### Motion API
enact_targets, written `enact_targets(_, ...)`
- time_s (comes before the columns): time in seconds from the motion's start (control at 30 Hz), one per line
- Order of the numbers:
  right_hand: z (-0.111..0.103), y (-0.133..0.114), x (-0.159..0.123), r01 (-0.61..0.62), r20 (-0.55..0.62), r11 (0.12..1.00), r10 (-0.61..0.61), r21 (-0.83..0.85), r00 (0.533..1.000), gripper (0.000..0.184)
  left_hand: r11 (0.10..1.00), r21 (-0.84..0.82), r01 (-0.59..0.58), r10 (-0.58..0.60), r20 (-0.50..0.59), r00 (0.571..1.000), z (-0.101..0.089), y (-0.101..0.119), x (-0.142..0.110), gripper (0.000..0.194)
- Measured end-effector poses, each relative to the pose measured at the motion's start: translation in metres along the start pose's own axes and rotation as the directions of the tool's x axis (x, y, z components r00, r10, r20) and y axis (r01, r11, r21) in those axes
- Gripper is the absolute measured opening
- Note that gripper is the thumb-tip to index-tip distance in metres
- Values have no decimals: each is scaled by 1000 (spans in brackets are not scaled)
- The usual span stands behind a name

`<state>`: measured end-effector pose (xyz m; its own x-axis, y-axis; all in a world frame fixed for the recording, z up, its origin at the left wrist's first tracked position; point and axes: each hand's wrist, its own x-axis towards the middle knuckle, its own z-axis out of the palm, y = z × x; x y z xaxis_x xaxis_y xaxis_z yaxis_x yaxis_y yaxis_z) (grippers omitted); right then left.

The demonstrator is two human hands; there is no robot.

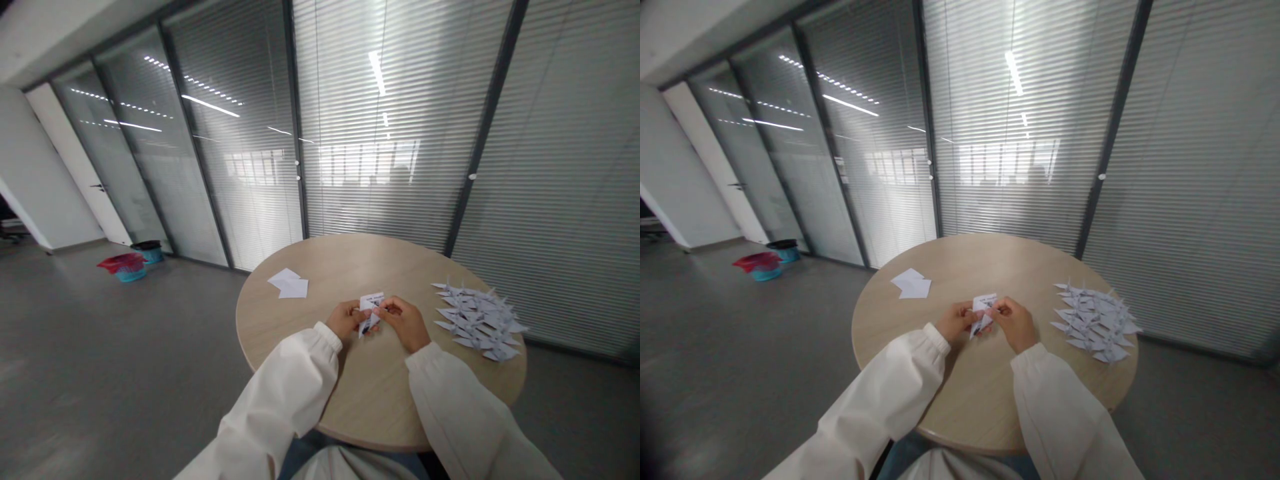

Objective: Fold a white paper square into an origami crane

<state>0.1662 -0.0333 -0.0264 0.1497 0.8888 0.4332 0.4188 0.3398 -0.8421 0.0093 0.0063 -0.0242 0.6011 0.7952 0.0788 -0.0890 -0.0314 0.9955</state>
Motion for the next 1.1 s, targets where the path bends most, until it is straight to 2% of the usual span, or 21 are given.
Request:
enact_targets(0.33,1,0,1,-16,-37,998,19,60,999,28,998,59,32,-33,22,999,6,8,-5,51)
enact_targets(0.57,2,1,1,-35,-17,995,36,98,999,43,999,40,33,-35,48,998,5,2,-3,46)
enact_targets(0.9,2,-1,1,-33,92,995,24,94,995,32,998,3,64,-64,29,998,4,0,-2,45)
enact_targets(1.1,4,-7,-2,-45,175,980,10,193,985,44,997,40,73,-77,86,993,2,-3,-1,43)
